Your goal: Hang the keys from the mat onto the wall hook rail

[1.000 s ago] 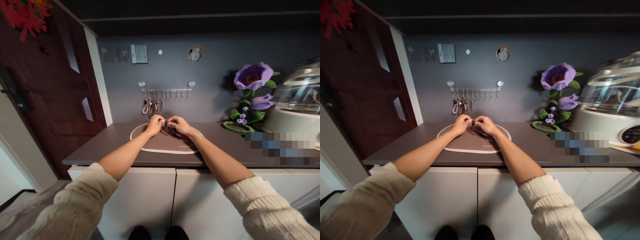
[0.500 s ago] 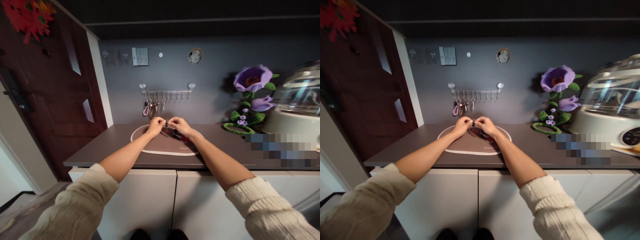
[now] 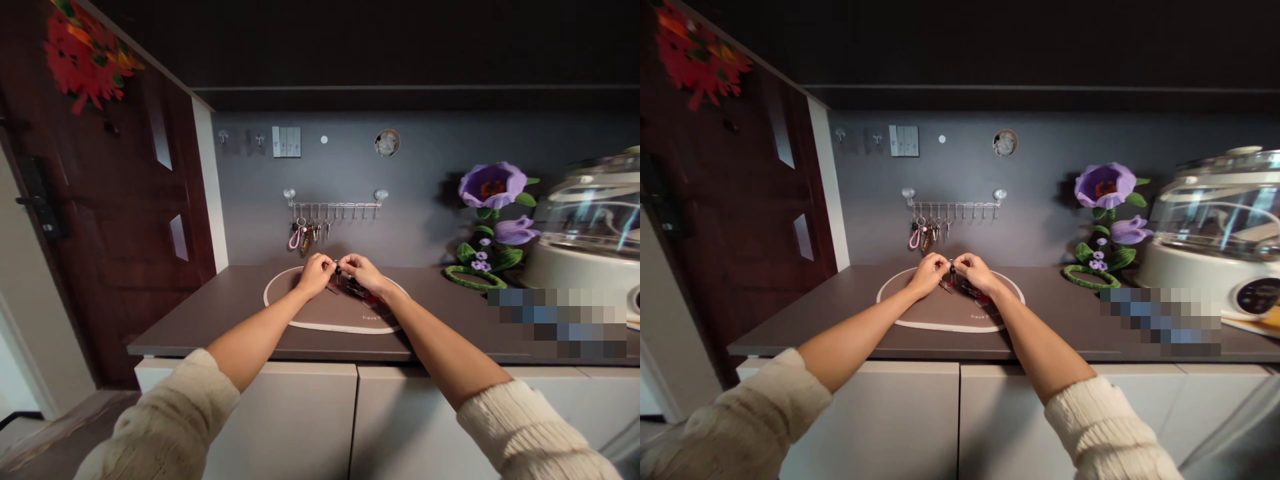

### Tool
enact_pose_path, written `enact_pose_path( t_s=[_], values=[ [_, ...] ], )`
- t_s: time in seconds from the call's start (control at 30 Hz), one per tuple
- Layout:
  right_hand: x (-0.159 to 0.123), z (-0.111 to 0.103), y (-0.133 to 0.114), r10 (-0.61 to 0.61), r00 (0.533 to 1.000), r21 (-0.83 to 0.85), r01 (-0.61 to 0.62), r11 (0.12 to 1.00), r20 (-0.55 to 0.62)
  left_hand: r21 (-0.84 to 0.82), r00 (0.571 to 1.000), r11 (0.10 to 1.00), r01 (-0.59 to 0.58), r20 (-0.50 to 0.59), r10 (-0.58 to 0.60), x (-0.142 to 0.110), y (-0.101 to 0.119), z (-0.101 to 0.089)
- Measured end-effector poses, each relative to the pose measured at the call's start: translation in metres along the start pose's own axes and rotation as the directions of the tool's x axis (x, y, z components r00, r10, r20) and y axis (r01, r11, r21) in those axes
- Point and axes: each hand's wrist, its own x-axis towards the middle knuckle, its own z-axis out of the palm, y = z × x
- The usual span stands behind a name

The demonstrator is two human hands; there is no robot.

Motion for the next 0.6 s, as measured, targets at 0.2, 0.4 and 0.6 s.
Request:
enact_pose_path(
  t_s=[0.2, 0.4, 0.6],
  values=[
    [-0.001, -0.003, -0.005, -0.033, 0.999, -0.032, 0.032, 0.999, -0.026, 0.062, 0.998, 0.997, -0.054, -0.022, 0.055, -0.001, -0.002, 0.003],
    [0.006, -0.007, -0.004, -0.100, 0.982, -0.041, 0.094, 0.995, -0.161, 0.110, 0.997, 0.993, -0.041, -0.061, 0.047, -0.001, -0.005, 0.004],
    [0.024, -0.006, -0.008, -0.050, 0.963, 0.123, 0.085, 0.989, -0.267, 0.163, 0.998, 0.986, -0.046, -0.032, 0.052, -0.002, -0.008, 0.007]
  ],
)
